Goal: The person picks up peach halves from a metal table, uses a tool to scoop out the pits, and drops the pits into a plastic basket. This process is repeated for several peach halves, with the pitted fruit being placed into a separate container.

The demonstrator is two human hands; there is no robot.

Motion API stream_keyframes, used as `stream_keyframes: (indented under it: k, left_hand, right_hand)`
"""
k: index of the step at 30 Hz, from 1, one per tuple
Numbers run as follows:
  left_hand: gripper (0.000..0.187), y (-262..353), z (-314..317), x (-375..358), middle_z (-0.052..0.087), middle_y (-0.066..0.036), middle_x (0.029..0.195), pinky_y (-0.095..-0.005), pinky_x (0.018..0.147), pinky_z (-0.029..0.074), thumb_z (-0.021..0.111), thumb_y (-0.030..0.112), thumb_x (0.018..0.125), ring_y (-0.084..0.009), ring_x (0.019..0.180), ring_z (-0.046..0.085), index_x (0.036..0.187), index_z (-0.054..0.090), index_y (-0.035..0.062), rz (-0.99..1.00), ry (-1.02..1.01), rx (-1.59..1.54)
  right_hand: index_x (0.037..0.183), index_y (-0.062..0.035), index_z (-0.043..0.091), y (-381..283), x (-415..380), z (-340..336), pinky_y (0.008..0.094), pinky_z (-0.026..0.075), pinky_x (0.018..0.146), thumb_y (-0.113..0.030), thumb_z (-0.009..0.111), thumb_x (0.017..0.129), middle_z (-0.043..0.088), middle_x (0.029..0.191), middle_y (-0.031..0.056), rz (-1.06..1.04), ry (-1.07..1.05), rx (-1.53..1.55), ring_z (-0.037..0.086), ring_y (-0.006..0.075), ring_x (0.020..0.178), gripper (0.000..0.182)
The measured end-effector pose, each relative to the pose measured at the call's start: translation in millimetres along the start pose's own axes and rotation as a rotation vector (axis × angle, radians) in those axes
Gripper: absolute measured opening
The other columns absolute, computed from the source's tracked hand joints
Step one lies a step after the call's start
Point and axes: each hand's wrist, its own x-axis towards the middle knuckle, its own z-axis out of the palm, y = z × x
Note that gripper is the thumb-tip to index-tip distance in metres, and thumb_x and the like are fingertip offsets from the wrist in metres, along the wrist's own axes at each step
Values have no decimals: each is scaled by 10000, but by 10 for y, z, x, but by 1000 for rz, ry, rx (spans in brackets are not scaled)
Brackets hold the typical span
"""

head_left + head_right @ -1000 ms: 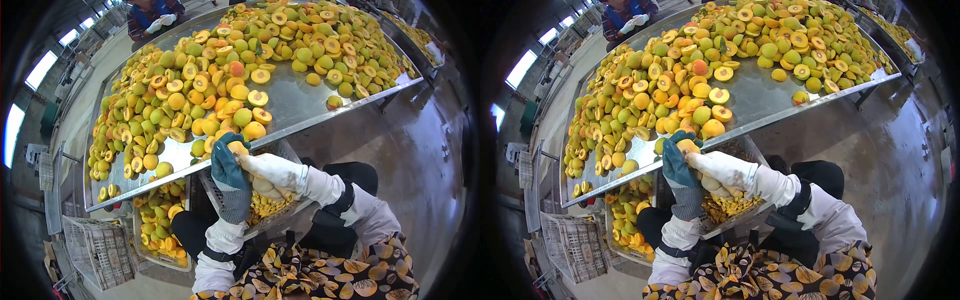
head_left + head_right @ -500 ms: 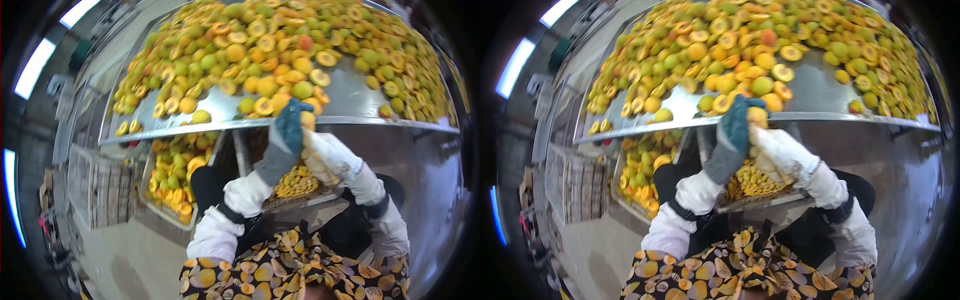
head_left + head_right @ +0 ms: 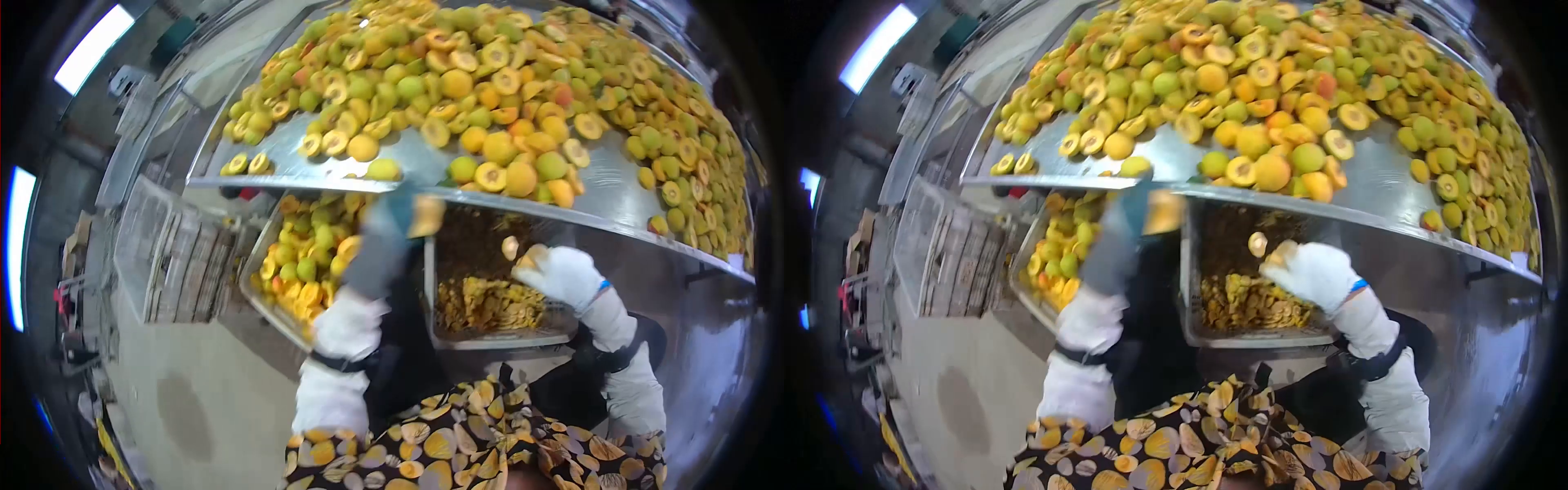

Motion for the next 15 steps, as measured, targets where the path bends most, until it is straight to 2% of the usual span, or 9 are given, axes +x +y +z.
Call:
stream_keyframes:
  k: [1,4,5,6,7,8,11,12,15]
  left_hand:
    - [369,-13,-287,-112,718,-54,953,-290,744,534,448,299,1071,-126,830,665,1085,668,3,19,159,124]
    - [295,-655,-1336,-85,685,-261,940,-476,726,522,545,308,978,-418,913,662,936,680,50,-201,397,984]
    - [345,-654,-1344,-109,667,-275,918,-511,785,507,620,345,905,-447,878,629,834,664,10,-189,535,1324]
    - [346,-635,-1355,28,668,-274,902,-515,803,504,615,340,904,-443,896,631,830,677,7,77,621,1408]
    - [340,-811,-1545,281,662,-277,896,-497,763,520,631,339,885,-443,821,636,849,684,5,272,600,1377]
    - [338,-504,-1365,482,674,-276,898,-515,667,525,565,314,920,-442,710,649,846,683,5,-55,456,1433]
    - [318,-419,-843,935,665,-266,932,-503,694,520,566,305,927,-427,747,644,889,664,6,196,246,1382]
    - [312,-366,-559,1056,662,-263,943,-499,704,519,566,302,929,-422,759,642,903,658,6,281,185,1350]
    - [297,-93,335,1096,653,-253,977,-487,731,514,567,294,935,-407,796,636,946,639,6,469,48,1289]
  right_hand:
    - [874,-144,694,92,-30,116,480,535,598,-486,578,918,676,711,147,-12,-78,-44,681,363,673,364]
    - [894,-176,721,114,-90,14,469,550,696,-489,520,937,712,853,133,-32,-255,-53,698,336,802,375]
    - [892,-172,722,93,-78,29,470,547,702,-487,517,938,710,863,135,16,-295,-13,693,338,812,379]
    - [889,-169,722,101,-57,106,470,544,708,-485,513,939,708,873,136,66,-331,30,688,341,822,382]
    - [888,-152,725,183,-49,236,473,543,713,-485,504,943,710,887,135,-133,-244,20,684,347,834,404]
    - [886,-135,727,305,-77,391,477,542,719,-485,494,948,712,902,135,-316,-160,-5,680,353,847,425]
    - [923,-129,732,112,-93,260,461,534,776,-458,498,942,719,949,112,-171,-196,141,675,337,885,405]
    - [941,-112,708,175,-119,336,425,545,731,-363,496,971,689,932,101,-338,-68,109,665,300,869,330]
    - [842,-72,711,-22,35,197,433,539,657,-422,573,859,706,787,120,173,-292,109,684,301,767,376]
